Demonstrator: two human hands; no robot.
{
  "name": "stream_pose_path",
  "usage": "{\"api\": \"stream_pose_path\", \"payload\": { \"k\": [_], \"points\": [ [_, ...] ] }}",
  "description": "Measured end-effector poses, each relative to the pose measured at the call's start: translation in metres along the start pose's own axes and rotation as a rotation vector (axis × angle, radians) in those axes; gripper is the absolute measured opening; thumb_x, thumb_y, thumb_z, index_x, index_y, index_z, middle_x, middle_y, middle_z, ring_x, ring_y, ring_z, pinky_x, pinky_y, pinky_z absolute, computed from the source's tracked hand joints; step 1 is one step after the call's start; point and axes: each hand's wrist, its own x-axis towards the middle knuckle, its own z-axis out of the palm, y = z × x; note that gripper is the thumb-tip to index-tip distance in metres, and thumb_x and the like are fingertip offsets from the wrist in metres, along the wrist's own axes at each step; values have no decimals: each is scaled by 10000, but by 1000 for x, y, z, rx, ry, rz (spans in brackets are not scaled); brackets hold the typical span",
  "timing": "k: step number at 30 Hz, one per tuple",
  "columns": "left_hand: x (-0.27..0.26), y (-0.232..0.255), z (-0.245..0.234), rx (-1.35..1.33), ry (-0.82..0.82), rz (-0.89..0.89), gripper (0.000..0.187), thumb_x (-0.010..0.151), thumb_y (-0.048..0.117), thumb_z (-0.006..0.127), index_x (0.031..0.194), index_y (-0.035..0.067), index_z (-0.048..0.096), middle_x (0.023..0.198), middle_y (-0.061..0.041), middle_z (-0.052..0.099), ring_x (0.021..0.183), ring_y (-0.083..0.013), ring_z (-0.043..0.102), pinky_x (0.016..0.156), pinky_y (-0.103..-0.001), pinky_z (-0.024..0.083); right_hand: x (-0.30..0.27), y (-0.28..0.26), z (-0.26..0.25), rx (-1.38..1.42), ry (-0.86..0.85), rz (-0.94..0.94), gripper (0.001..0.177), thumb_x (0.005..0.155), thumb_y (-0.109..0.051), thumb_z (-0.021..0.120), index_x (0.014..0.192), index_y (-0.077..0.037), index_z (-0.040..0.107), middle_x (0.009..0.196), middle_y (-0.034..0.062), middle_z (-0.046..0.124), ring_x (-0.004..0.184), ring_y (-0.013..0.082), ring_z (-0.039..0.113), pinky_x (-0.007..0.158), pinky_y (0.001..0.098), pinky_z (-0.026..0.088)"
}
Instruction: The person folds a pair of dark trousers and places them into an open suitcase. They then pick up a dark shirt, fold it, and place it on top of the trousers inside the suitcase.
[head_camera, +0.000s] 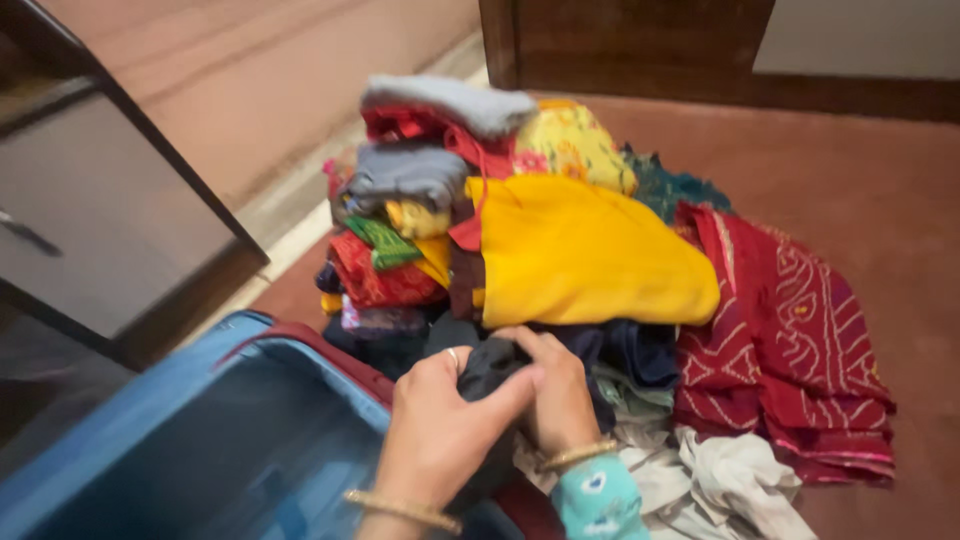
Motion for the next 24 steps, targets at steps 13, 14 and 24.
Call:
{"api": "stream_pose_path", "payload": {
  "k": [13, 14, 24],
  "points": [
    [-136, 115, -133, 218, 339, 410, 400, 662, 269, 886, 962, 48, 740, 787, -137, 770, 716, -254, 762, 660, -352, 573, 3, -167, -22, -139, 196, -270, 211, 807, -96, 625, 985, -144, 728, 874, 172, 740, 890, 349, 759, 732, 400, 564],
    [-144, 121, -133, 228, 373, 479, 384, 667, 267, 898, 917, 26, 732, 779, -143, 761, 700, -262, 747, 657, -353, 567, 5, -165, -26, -179, 190, -267, 187, 806, -121, 651, 971, -151, 733, 865, 180, 736, 885, 368, 744, 729, 412, 558],
    [-199, 143, -202, -196, 719, 583, 214, 823, 173, 872, 901, 45, 719, 834, -19, 735, 734, -106, 652, 664, -280, 551, 21, -137, -61, -354, 279, -162, 186, 847, -243, 717, 1009, -178, 783, 929, 203, 715, 938, 418, 688, 782, 470, 548]
  ]
}}
